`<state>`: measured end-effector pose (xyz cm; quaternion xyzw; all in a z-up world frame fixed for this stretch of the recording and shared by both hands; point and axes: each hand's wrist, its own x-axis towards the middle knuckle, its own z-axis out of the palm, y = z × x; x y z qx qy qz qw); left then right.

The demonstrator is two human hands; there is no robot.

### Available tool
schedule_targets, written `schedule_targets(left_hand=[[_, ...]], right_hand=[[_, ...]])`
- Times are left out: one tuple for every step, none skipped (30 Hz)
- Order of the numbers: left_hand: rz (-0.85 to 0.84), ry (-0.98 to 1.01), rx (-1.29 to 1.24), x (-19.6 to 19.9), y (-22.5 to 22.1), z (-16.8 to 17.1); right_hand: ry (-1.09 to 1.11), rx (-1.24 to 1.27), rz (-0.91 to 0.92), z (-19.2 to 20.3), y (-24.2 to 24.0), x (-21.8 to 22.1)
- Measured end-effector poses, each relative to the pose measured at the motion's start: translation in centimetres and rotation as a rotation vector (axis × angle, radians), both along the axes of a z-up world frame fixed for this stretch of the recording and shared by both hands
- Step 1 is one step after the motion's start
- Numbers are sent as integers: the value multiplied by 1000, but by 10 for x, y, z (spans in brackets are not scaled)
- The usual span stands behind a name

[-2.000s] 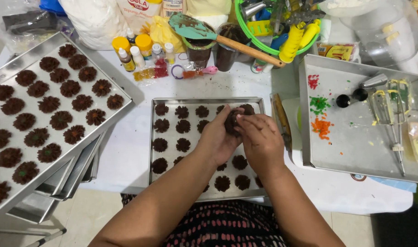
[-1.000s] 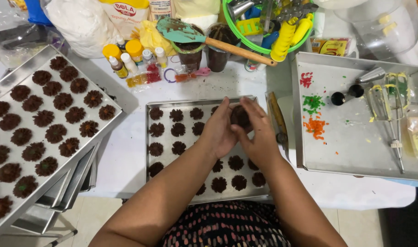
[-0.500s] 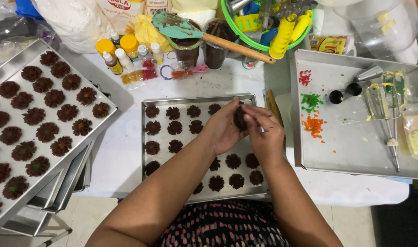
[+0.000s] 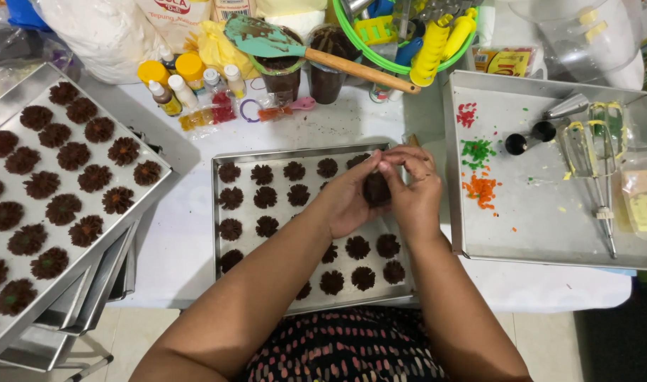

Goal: Placing small chocolate pieces onto flower-shaped cookies on a baking tray

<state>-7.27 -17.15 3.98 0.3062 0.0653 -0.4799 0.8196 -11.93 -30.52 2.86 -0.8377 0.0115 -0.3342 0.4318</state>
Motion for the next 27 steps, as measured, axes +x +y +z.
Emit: schedule_targets(left_hand=[[1, 3, 1, 3, 5, 1], [2, 4, 36, 7, 10, 2], [2, 6, 71, 10, 15, 3], [4, 7, 72, 15, 21, 6], [39, 21, 73, 19, 27, 9], [73, 36, 73, 23, 32, 12], [75, 37, 73, 25, 41, 24], [127, 26, 30, 27, 51, 36], [178, 15, -12, 29, 60, 48], [181, 16, -13, 32, 67, 52], [212, -17, -14, 35, 74, 57], [242, -52, -15, 38, 81, 62], [244, -53, -16, 39, 85, 65], [276, -54, -10, 39, 89, 68], [307, -56, -5, 39, 93, 71], [309, -55, -4, 41, 95, 68], [325, -39, -23, 42, 98, 64], [341, -22, -43, 43, 100, 61], [343, -22, -44, 43, 101, 53], [320, -45, -48, 43, 101, 46], [297, -68, -51, 44, 102, 39], [300, -72, -54, 42, 100, 36], [277, -60, -51, 41, 99, 33], [252, -45, -47, 39, 97, 29], [255, -46, -49, 35, 95, 29], [241, -20, -45, 30, 93, 29], [226, 6, -41, 26, 90, 28]], right_hand=[[3, 1, 1, -2, -4, 1], [22, -6, -23, -4, -9, 3], [40, -13, -48, -6, -13, 5], [41, -12, -46, -10, -17, 8], [66, -115, -73, -14, -21, 10], [91, -219, -101, -19, -25, 13], [92, -219, -98, -28, -25, 13], [157, -308, -113, -37, -25, 15], [222, -397, -129, -46, -25, 16], [222, -399, -126, -37, -13, 13], [390, -529, -89, -27, -2, 10], [557, -656, -53, -17, 9, 7], [555, -658, -51, -27, 7, 9], [559, -726, -21, -37, 6, 10], [562, -794, 10, -48, 4, 12], [562, -793, 12, -53, 1, 13], [540, -826, 2, -58, -2, 15], [517, -859, -8, -63, -6, 16], [516, -861, -7, -67, -8, 19], [464, -837, -21, -70, -11, 23], [412, -814, -36, -72, -14, 26], [407, -817, -35, -76, -18, 29], [393, -775, -80, -79, -21, 31], [381, -732, -124, -83, -24, 32], [379, -734, -122, -66, -18, 29], [348, -666, -124, -49, -12, 25], [318, -598, -125, -33, -6, 21]])
